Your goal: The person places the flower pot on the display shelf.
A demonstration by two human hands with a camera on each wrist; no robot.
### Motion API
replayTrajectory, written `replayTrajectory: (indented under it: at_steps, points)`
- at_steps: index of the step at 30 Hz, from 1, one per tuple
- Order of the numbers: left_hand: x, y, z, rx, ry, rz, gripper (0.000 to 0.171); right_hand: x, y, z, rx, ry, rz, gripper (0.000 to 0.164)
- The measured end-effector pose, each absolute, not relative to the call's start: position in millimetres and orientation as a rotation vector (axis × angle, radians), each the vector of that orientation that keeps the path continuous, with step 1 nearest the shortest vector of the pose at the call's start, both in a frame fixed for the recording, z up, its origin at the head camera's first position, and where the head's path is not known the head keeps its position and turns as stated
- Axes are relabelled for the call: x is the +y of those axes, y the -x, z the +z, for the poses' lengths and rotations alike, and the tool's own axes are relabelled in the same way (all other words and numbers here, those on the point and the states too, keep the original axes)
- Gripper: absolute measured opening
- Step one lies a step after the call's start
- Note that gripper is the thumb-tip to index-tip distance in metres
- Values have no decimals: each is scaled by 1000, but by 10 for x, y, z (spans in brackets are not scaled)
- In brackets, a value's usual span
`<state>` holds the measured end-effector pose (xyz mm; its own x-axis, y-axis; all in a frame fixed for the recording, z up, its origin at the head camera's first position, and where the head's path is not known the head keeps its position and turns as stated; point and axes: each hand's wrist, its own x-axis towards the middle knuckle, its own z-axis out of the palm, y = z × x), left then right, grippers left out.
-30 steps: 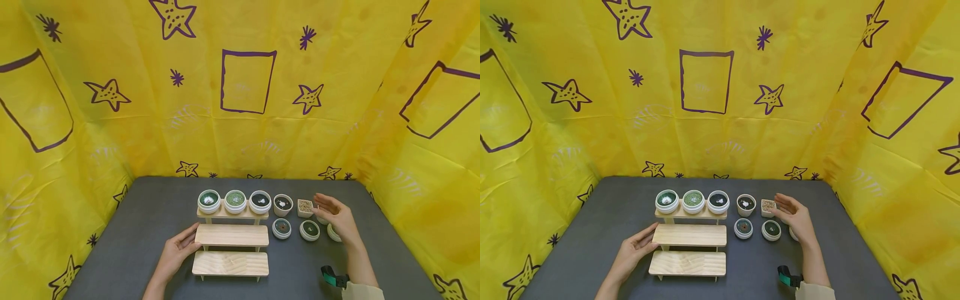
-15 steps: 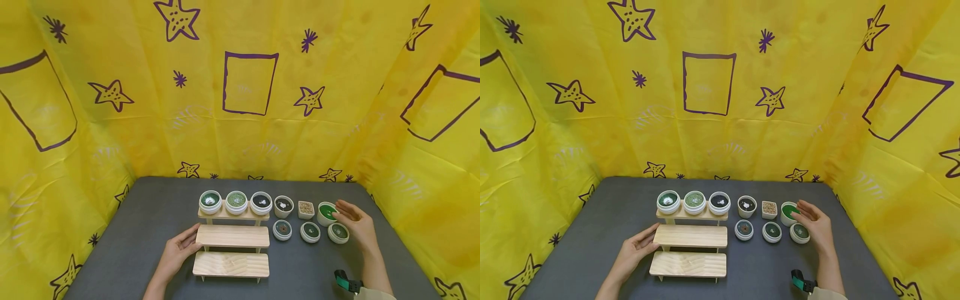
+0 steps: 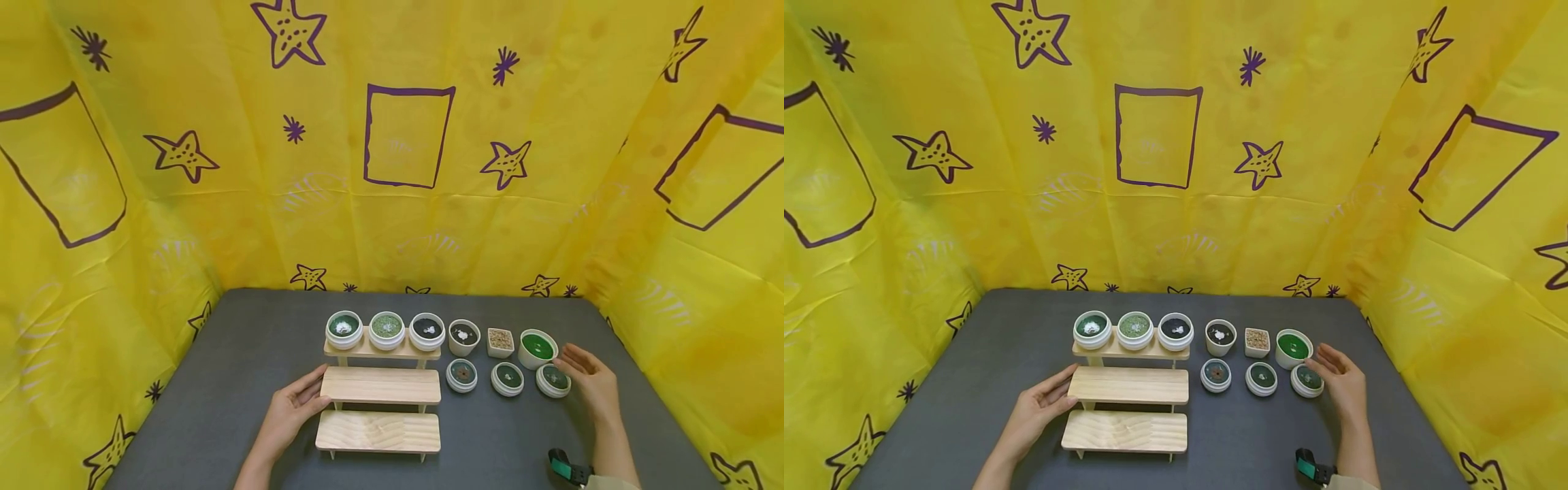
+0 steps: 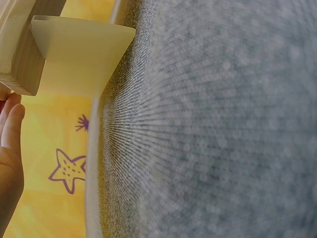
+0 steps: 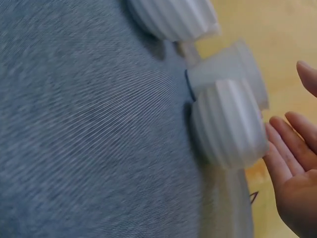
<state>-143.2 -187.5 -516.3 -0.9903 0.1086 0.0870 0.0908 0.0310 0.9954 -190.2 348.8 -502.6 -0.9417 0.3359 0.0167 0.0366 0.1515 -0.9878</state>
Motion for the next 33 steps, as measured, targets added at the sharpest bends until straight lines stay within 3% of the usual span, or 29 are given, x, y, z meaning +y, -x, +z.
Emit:
replayTrajectory:
  at_steps: [9,33]
  points:
    - [-1877,1437,-5177,2240,-229,2175,61,3527,1862,-5170,-2386,414,1768,70]
    - [-1883,1430,-5170,2239,-253,2171,61,3588,1786,-5299,-2577,412,1717,76]
